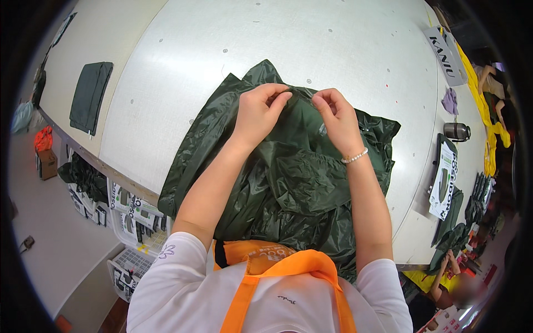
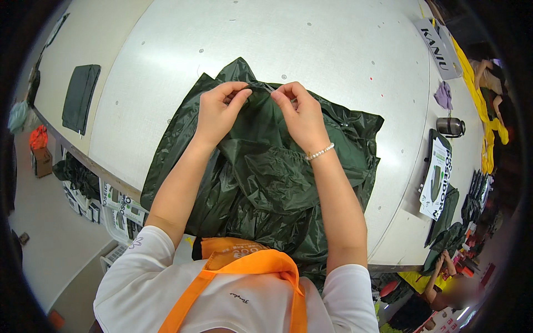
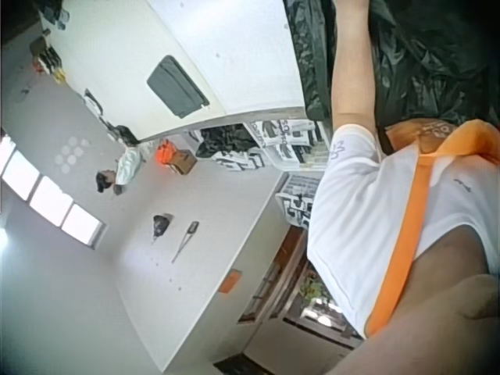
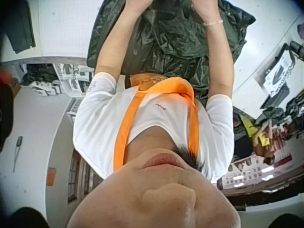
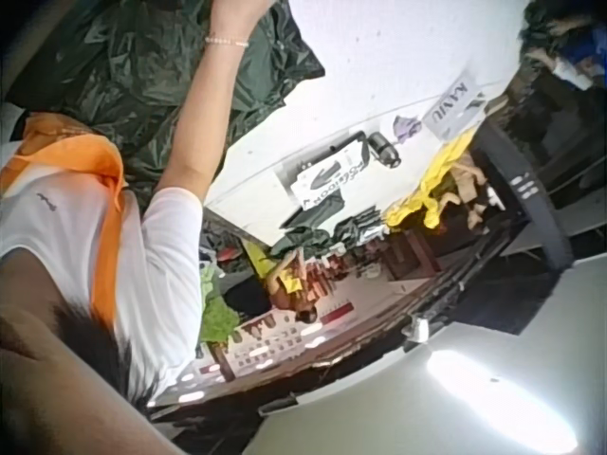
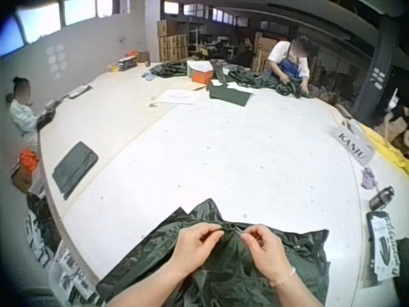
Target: The person folds a dark green jacket on a white table. They smooth the fabric, fold the sleeves, and fold the body of the jacket into a compact shape. The person then places the folded jacket into a white plastic basket.
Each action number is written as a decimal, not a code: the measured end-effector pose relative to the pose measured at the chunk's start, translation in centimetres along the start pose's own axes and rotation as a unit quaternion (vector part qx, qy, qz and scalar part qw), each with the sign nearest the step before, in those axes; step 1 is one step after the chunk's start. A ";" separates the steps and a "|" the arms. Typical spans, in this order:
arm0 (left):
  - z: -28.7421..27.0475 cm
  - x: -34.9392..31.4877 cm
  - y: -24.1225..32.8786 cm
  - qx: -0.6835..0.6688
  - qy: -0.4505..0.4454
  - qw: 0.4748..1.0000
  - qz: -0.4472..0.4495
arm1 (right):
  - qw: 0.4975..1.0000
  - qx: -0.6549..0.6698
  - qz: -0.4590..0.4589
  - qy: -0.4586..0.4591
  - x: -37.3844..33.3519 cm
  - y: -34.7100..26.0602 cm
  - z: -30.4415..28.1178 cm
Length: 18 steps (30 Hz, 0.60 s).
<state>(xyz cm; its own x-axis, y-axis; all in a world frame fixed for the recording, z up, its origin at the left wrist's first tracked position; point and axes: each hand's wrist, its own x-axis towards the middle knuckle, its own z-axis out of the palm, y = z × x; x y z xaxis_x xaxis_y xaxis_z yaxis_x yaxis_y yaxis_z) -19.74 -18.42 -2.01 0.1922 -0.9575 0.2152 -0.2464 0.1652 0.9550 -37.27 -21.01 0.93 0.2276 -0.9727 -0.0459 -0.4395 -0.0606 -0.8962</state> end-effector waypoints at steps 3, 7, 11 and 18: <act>-0.1 0.0 0.5 -0.032 -0.008 0.998 -0.044 | 0.999 -0.004 -0.041 0.026 -0.5 -0.4 0.7; 0.3 0.0 0.8 -0.044 -0.010 0.998 -0.047 | 0.997 0.007 -0.064 0.036 -0.2 -0.7 1.5; 0.2 0.0 0.8 -0.040 -0.011 0.999 -0.033 | 0.998 0.036 -0.047 0.030 -0.1 -0.6 1.8; 0.2 0.0 0.7 -0.038 -0.016 0.999 -0.029 | 0.997 0.076 -0.021 0.024 0.1 0.3 2.1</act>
<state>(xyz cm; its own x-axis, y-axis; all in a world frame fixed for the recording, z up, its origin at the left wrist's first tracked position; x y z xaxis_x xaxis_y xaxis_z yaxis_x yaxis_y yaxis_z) -20.07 -18.33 -1.41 0.1733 -0.9730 0.1526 -0.1622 0.1247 0.9789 -35.51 -20.63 -0.27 0.1991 -0.9799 0.0105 -0.2923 -0.0696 -0.9538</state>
